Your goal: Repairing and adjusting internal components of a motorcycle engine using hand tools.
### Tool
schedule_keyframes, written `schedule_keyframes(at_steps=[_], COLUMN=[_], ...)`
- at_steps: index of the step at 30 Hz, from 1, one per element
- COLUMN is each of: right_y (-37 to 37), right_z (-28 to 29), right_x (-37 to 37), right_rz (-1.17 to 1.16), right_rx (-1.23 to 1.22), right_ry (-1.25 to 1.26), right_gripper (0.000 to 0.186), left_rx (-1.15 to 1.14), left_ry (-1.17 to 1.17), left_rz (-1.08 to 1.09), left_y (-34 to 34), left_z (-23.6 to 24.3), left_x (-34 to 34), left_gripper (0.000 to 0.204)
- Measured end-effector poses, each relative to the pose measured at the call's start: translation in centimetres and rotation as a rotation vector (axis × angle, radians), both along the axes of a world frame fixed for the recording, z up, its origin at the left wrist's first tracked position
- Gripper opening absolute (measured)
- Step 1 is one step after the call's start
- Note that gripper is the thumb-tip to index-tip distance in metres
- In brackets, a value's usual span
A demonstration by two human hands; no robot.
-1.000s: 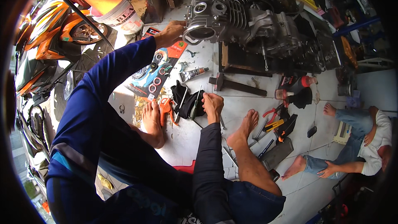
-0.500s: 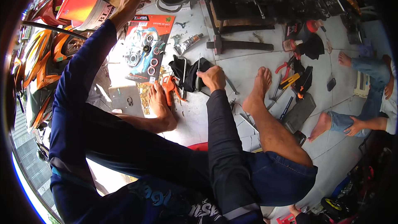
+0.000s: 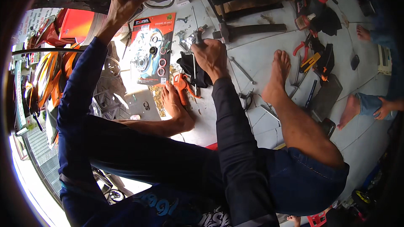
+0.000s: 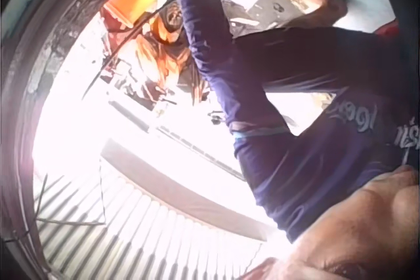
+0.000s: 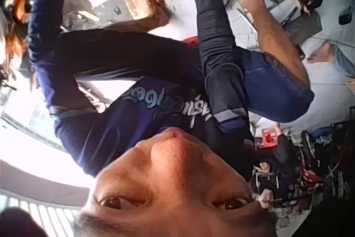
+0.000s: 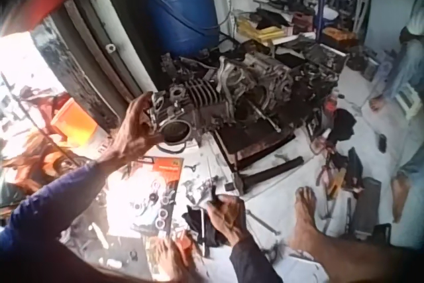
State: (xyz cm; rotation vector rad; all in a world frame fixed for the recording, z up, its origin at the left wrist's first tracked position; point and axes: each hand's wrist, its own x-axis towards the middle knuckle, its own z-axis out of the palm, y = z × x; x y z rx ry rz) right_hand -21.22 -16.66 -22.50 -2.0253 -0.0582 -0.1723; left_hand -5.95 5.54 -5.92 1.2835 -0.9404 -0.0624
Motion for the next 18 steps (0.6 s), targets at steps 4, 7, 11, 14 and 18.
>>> schedule_keyframes(at_steps=[4, 7, 11, 14, 18], right_y=[2.0, 2.4, 2.9, 3.3, 3.4], right_z=[5.4, 7.0, 7.3, 7.3, 7.0], right_x=[2.2, 3.1, 3.8, 4.2, 5.1], right_rz=[-0.018, -0.022, -0.056, -0.062, -0.048], right_rx=[0.130, 0.129, 0.091, 0.137, 0.159], right_ry=[0.074, 0.078, 0.114, 0.078, 0.031], right_gripper=[0.029, 0.031, 0.030, 0.031, 0.032], left_rx=[1.012, 1.021, 1.023, 1.017, 1.014], left_ry=[-0.484, -0.488, -0.443, -0.469, -0.480], left_rz=[0.840, 0.880, 0.923, 0.935, 0.947], left_y=[-0.9, -1.7, -2.6, -2.9, -2.7], left_z=[-0.8, -0.8, -0.5, -0.5, -1.0], left_x=[-1.1, -1.7, -1.3, -1.0, -0.6], left_gripper=[0.095, 0.094, 0.089, 0.085, 0.084])
